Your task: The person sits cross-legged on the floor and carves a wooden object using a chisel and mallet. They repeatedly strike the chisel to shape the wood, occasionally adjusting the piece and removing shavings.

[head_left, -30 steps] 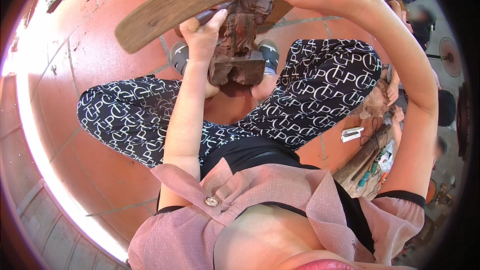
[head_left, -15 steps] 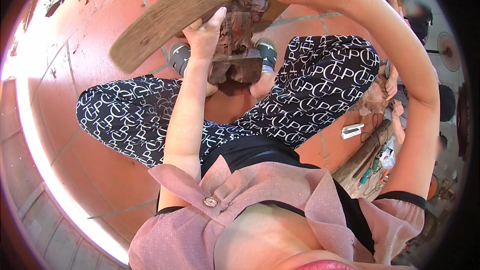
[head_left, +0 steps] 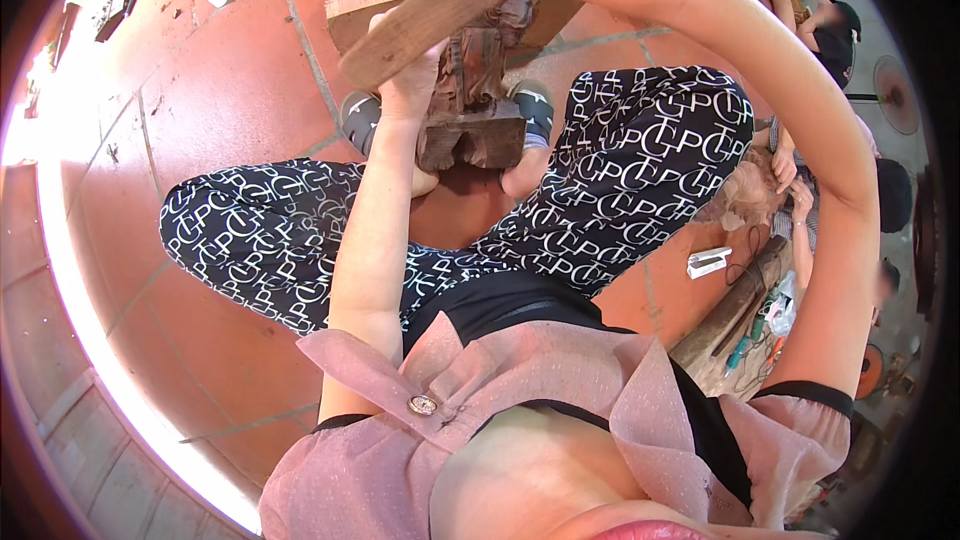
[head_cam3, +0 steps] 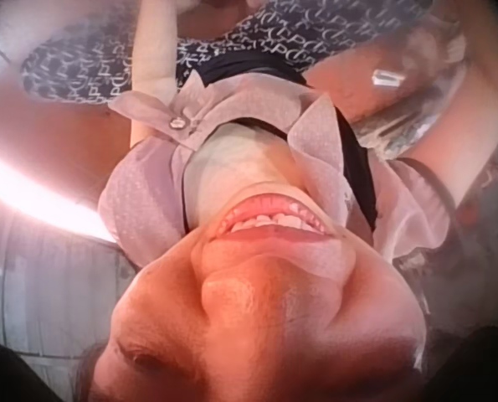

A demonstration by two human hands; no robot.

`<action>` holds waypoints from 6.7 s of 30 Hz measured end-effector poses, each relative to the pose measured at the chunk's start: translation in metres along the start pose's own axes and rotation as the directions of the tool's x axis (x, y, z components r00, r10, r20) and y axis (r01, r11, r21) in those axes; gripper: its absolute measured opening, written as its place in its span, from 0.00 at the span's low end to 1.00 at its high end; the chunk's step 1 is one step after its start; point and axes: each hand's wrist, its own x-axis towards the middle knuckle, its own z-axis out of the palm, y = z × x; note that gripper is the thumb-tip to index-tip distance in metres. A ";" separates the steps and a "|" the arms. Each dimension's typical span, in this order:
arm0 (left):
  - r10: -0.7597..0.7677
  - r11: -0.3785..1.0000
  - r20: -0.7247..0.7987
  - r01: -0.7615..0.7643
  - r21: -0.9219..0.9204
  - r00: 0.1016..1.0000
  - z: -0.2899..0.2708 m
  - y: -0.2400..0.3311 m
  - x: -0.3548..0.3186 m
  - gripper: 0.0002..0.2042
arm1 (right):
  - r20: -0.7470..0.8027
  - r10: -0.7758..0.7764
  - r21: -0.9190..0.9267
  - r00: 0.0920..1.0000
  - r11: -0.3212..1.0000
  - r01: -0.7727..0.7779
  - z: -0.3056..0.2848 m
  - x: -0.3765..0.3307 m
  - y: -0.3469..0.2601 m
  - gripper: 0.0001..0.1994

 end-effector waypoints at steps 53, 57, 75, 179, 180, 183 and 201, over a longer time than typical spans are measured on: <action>-0.260 0.929 0.152 0.290 -0.230 0.954 -0.010 0.052 -0.022 0.11 | -0.272 -0.125 0.171 0.954 0.969 0.176 0.014 -0.008 -0.011 0.22; -0.250 0.938 0.157 0.279 -0.207 0.955 -0.010 0.050 -0.024 0.13 | -0.307 -0.212 0.238 0.928 0.927 0.291 0.007 -0.015 0.003 0.23; -0.384 0.875 0.040 0.377 -0.303 0.922 -0.018 0.055 -0.030 0.13 | -0.182 -0.044 0.320 0.982 0.942 0.101 0.005 -0.042 -0.005 0.30; 0.194 0.976 0.166 -0.173 -0.132 0.967 0.057 0.088 -0.005 0.08 | -0.259 0.174 0.545 0.950 0.838 -0.005 0.096 -0.121 0.027 0.15; 0.210 0.973 0.191 -0.186 -0.133 0.959 0.055 0.087 -0.005 0.08 | -0.262 0.180 0.548 0.948 0.836 -0.007 0.097 -0.123 0.028 0.15; 0.261 0.963 0.245 -0.233 -0.137 0.934 0.048 0.084 -0.009 0.08 | -0.195 0.202 0.518 0.960 0.852 -0.074 0.102 -0.129 0.030 0.16; 0.208 0.953 0.322 -0.265 0.144 0.923 0.009 0.083 -0.021 0.10 | -0.171 0.219 0.493 0.961 0.863 -0.109 0.098 -0.127 0.021 0.17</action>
